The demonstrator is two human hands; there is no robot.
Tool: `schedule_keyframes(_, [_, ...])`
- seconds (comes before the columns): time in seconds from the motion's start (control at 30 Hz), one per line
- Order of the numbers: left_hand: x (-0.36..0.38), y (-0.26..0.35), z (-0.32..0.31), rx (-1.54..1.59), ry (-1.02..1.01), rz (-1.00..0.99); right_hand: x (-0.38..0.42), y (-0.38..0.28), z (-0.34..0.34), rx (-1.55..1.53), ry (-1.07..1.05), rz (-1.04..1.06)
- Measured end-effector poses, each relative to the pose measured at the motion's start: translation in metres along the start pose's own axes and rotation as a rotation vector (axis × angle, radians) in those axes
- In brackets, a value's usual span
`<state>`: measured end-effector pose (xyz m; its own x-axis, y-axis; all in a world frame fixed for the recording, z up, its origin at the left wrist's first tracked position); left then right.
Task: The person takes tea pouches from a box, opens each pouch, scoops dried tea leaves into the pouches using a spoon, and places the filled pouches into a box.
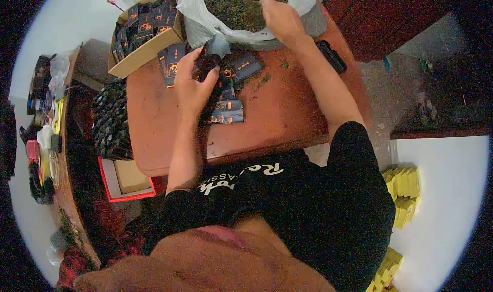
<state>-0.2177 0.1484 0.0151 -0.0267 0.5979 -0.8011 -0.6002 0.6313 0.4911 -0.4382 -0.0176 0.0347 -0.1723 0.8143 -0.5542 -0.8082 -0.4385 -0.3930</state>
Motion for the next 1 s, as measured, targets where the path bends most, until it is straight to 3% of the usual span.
schedule_keyframes(0.13, [-0.004,0.003,0.003,-0.010,-0.019,0.009,-0.006,-0.005,0.009,-0.010,0.121,0.067])
schedule_keyframes(0.23, [-0.005,0.004,0.005,-0.005,0.004,0.016,-0.014,0.004,0.027,-0.036,0.064,-0.072])
schedule_keyframes(0.33, [-0.005,0.002,0.005,-0.026,0.003,0.007,-0.019,0.015,0.019,0.120,0.028,-0.024])
schedule_keyframes(0.43, [-0.003,0.000,0.004,-0.047,-0.003,0.005,-0.014,0.012,0.007,-0.093,-0.120,-0.171])
schedule_keyframes(0.53, [-0.003,0.000,0.005,-0.034,0.016,0.011,-0.007,0.013,-0.009,-0.523,-0.218,-0.484])
schedule_keyframes(1.0, [-0.001,-0.009,0.001,-0.037,-0.006,0.034,-0.012,0.060,-0.029,-0.975,-0.281,-0.630])
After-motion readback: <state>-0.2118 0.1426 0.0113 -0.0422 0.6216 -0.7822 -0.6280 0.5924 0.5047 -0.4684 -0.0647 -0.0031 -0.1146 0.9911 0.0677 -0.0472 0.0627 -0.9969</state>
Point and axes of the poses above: each hand's wrist, its own x-axis away from the middle knuckle, its own z-axis out of the back of the hand, y = z × x, the point moved 7 cm from there along -x, towards the middle knuckle, and after that the axes turned 13 degrees about -z, right-handed, at the moved point
